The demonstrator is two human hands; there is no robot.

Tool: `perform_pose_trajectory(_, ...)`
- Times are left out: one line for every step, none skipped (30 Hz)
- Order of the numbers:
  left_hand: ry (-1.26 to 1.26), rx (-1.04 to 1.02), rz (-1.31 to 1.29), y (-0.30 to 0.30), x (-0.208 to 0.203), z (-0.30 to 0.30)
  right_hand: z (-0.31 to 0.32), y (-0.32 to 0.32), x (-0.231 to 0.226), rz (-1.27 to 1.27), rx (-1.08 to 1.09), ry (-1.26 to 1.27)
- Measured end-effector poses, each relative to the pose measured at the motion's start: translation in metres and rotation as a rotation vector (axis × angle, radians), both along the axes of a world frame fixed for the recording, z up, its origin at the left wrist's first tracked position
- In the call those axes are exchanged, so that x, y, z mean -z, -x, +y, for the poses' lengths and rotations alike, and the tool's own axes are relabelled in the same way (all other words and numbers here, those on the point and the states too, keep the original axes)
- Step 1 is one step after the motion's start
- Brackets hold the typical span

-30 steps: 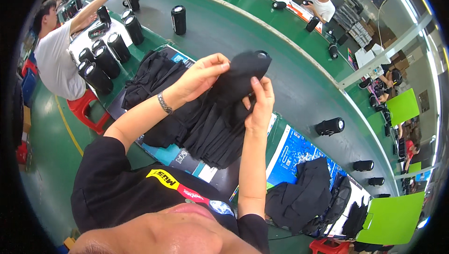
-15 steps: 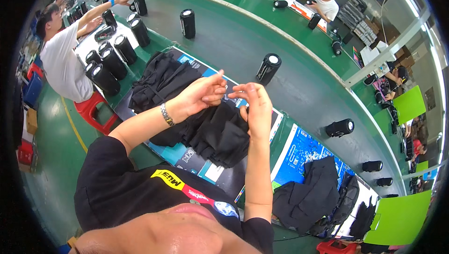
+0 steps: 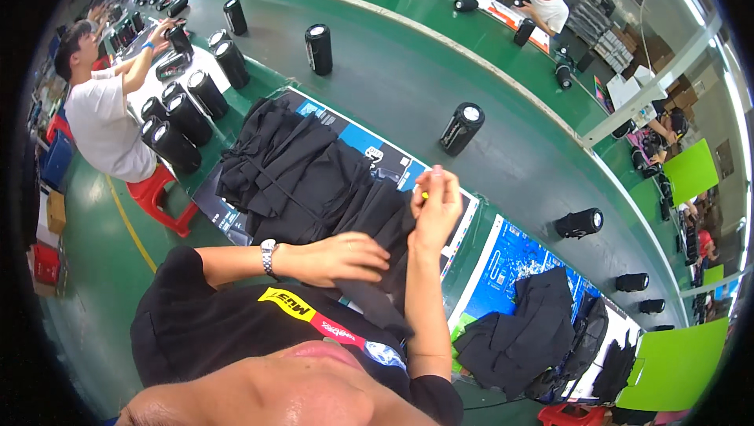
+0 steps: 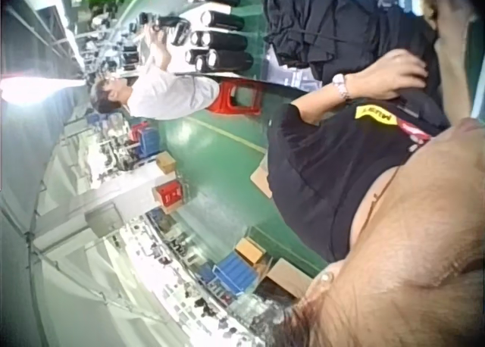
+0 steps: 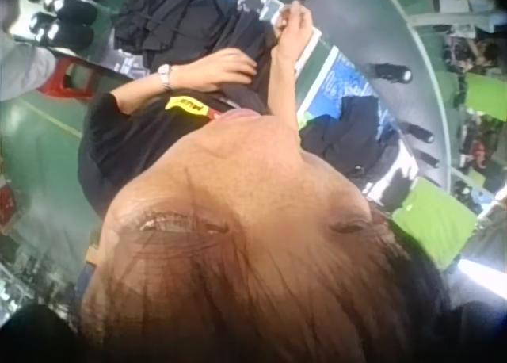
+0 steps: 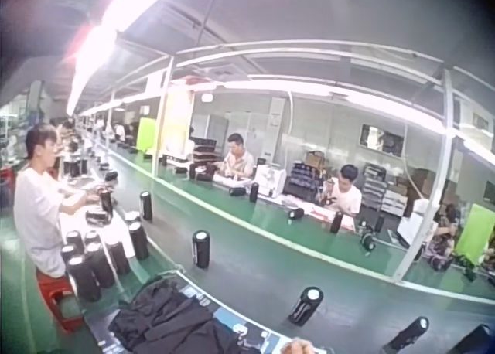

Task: The person wraps black fabric pieces around cylindrical speaker housings and pulls them taut over the ends while they are positioned on a conveyor belt.

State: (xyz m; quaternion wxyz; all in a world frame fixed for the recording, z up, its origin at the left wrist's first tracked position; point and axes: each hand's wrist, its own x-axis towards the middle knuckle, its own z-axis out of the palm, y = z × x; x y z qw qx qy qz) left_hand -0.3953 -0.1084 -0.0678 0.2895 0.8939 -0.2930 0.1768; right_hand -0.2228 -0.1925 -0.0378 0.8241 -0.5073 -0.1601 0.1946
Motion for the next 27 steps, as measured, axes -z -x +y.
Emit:
perform_pose_trajectory(0.187,-0.008,0.052,0.000,-0.011,0.004,-0.006,-0.008,-0.002,0.017,0.026,0.034)
perform_pose_trajectory(0.354,-0.097,0.007,-0.002,-0.015,0.007,-0.009,-0.014,-0.005,-0.011,0.055,-0.017)
perform_pose_trajectory(0.506,-0.232,0.010,-0.003,-0.019,0.013,-0.009,-0.018,-0.009,-0.039,0.085,-0.069)
perform_pose_trajectory(0.786,-0.396,0.126,-0.009,-0.022,0.016,-0.014,-0.023,-0.017,-0.058,0.081,-0.042)
perform_pose_trajectory(1.032,-0.577,0.338,-0.009,-0.038,0.023,-0.017,-0.023,-0.023,-0.072,0.076,-0.017)
perform_pose_trajectory(1.256,-0.553,0.180,-0.022,-0.039,0.030,-0.014,-0.018,-0.025,-0.112,0.091,-0.008)
perform_pose_trajectory(1.546,-0.438,0.153,-0.033,-0.043,0.034,-0.017,-0.015,-0.029,-0.090,0.019,0.052)
perform_pose_trajectory(1.601,-0.447,0.173,-0.039,-0.055,0.035,-0.016,-0.014,-0.027,-0.028,-0.037,0.083)
perform_pose_trajectory(1.654,-0.456,0.193,-0.042,-0.067,0.035,-0.015,-0.010,-0.024,0.034,-0.092,0.111)
perform_pose_trajectory(1.621,-0.431,0.209,-0.045,-0.066,0.036,-0.017,-0.005,-0.024,-0.020,-0.130,0.230)
perform_pose_trajectory(1.614,-0.422,0.213,-0.048,-0.066,0.034,-0.016,0.002,-0.025,-0.057,-0.164,0.210)
perform_pose_trajectory(1.614,-0.421,0.286,-0.050,-0.068,0.029,-0.018,0.003,-0.022,-0.046,-0.190,0.160)
perform_pose_trajectory(1.616,-0.421,0.361,-0.051,-0.070,0.023,-0.021,0.003,-0.018,-0.034,-0.215,0.114)
perform_pose_trajectory(1.568,-0.340,0.375,-0.054,-0.062,0.019,-0.022,0.003,-0.016,0.011,-0.216,-0.034)
perform_pose_trajectory(1.551,-0.289,0.411,-0.055,-0.060,0.013,-0.024,-0.001,-0.017,0.011,-0.203,-0.038)
perform_pose_trajectory(1.540,-0.269,0.484,-0.053,-0.062,0.008,-0.024,-0.001,-0.028,0.068,-0.299,-0.131)
perform_pose_trajectory(1.528,-0.249,0.557,-0.052,-0.063,0.004,-0.025,-0.001,-0.034,0.124,-0.393,-0.225)
perform_pose_trajectory(1.520,-0.247,0.569,-0.051,-0.062,0.002,-0.029,-0.007,-0.025,0.141,-0.428,-0.267)
perform_pose_trajectory(1.419,-0.238,0.639,-0.051,-0.059,0.003,-0.031,-0.007,-0.024,0.143,-0.425,-0.273)
perform_pose_trajectory(1.317,-0.230,0.706,-0.051,-0.057,0.004,-0.033,-0.007,-0.023,0.081,-0.356,-0.250)
perform_pose_trajectory(1.313,-0.235,0.710,-0.052,-0.053,0.005,-0.035,-0.007,-0.021,0.021,-0.287,-0.225)
perform_pose_trajectory(1.199,-0.352,0.570,-0.051,-0.050,0.008,-0.038,-0.008,-0.022,0.013,-0.289,-0.224)
perform_pose_trajectory(1.083,-0.464,0.428,-0.051,-0.049,0.012,-0.042,-0.010,-0.024,-0.025,-0.269,-0.161)
perform_pose_trajectory(1.107,-0.426,0.359,-0.051,-0.049,0.020,-0.046,-0.012,-0.025,-0.063,-0.249,-0.097)
perform_pose_trajectory(1.146,-0.420,0.275,-0.054,-0.054,0.020,-0.046,-0.011,-0.027,-0.085,-0.233,-0.041)
perform_pose_trajectory(1.082,-0.375,0.241,-0.057,-0.059,0.022,-0.046,-0.007,-0.029,-0.122,-0.212,0.013)
perform_pose_trajectory(1.019,-0.328,0.208,-0.060,-0.066,0.024,-0.045,-0.005,-0.035,-0.115,-0.219,0.010)
